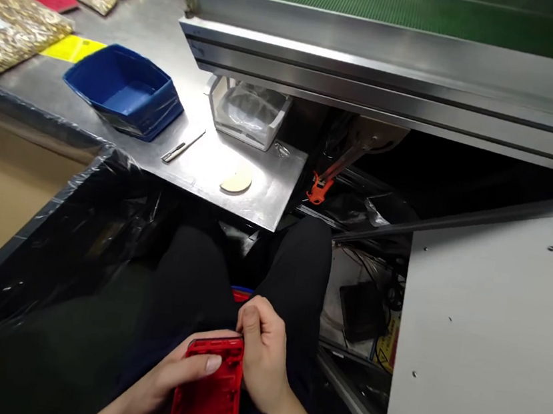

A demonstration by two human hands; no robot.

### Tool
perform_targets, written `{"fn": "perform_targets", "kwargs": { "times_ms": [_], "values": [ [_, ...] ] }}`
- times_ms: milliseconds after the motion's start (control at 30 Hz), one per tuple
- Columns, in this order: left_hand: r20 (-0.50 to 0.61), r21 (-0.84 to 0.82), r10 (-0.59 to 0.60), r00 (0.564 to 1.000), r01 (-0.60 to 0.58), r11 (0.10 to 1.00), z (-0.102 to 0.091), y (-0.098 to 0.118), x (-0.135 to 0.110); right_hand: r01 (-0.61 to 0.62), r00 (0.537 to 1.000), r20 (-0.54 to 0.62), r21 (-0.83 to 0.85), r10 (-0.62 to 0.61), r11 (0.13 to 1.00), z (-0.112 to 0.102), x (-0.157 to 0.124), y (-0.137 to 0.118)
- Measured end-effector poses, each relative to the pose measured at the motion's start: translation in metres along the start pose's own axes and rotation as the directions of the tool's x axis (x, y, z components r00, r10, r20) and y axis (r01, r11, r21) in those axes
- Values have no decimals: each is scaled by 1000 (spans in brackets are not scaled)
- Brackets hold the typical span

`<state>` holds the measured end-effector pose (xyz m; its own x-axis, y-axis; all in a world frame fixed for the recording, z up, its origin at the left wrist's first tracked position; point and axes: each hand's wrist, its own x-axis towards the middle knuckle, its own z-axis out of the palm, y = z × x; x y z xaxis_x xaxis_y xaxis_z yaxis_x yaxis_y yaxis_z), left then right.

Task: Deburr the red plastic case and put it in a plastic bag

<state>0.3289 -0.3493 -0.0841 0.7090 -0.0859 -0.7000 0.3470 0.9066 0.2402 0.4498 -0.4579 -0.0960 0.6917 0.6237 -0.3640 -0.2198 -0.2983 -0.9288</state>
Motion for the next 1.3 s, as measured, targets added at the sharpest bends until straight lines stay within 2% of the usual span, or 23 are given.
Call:
{"fn": "perform_targets", "kwargs": {
  "times_ms": [100,167,300,367,467,533,600,667,733,767,867,933,967,1000,1067,1133,1167,1200,1233,1300],
  "values": [
    [-18,-76,-5,1000,4,997,-8,5,-2,-43,974,224,81,24,996,10,10,-5],
    [-18,-118,-6,1000,4,993,-14,5,-3,-54,951,308,87,25,995,14,15,-5],
    [-19,-167,22,1000,-24,986,-21,0,-6,47,978,206,-16,-42,999,19,20,0],
    [-34,-189,48,998,-54,981,-21,-5,-6,51,979,200,-32,-43,998,20,20,-1],
    [-38,-219,59,998,-66,974,-21,-11,-4,-13,934,357,15,6,1000,18,20,-4],
    [-26,-221,56,998,-60,973,-19,-14,-2,-28,911,412,21,16,999,15,18,-5],
    [-4,-203,60,998,-60,977,-16,-14,-1,10,933,359,-20,-2,1000,11,16,-2],
    [43,-166,62,997,-54,985,-13,-15,1,55,970,240,-83,-34,995,6,14,2],
    [53,-142,58,997,-50,989,-11,-15,4,85,985,156,-113,-67,990,2,12,4],
    [39,-137,52,998,-46,989,-10,-15,5,88,986,154,-99,-72,991,0,11,5],
    [-30,-145,28,999,-32,989,-8,-16,10,38,959,278,21,-43,999,-6,10,4],
    [-8,-137,6,1000,-7,991,-7,-16,12,62,960,270,40,-71,997,-12,9,6],
    [19,-126,-9,1000,11,992,-7,-16,13,121,974,190,25,-123,992,-16,8,8],
    [42,-114,-21,999,25,993,-7,-16,14,190,980,62,0,-189,982,-21,8,12],
    [66,-97,-35,997,41,994,-6,-15,14,273,933,-236,-29,-272,962,-33,7,20],
    [58,-94,-18,998,24,995,-4,-13,15,247,878,-421,-8,-228,969,-46,8,28],
    [55,-91,-4,998,9,996,-3,-12,15,207,877,-443,-2,-186,978,-52,9,30],
    [65,-83,9,998,-4,997,-1,-11,16,162,896,-416,-15,-153,987,-56,10,31],
    [86,-68,19,996,-13,998,1,-9,16,125,930,-343,-46,-134,991,-59,11,29],
    [142,-27,25,990,-21,999,3,-6,17,100,991,-83,-108,-109,989,-57,15,21]
  ]
}}
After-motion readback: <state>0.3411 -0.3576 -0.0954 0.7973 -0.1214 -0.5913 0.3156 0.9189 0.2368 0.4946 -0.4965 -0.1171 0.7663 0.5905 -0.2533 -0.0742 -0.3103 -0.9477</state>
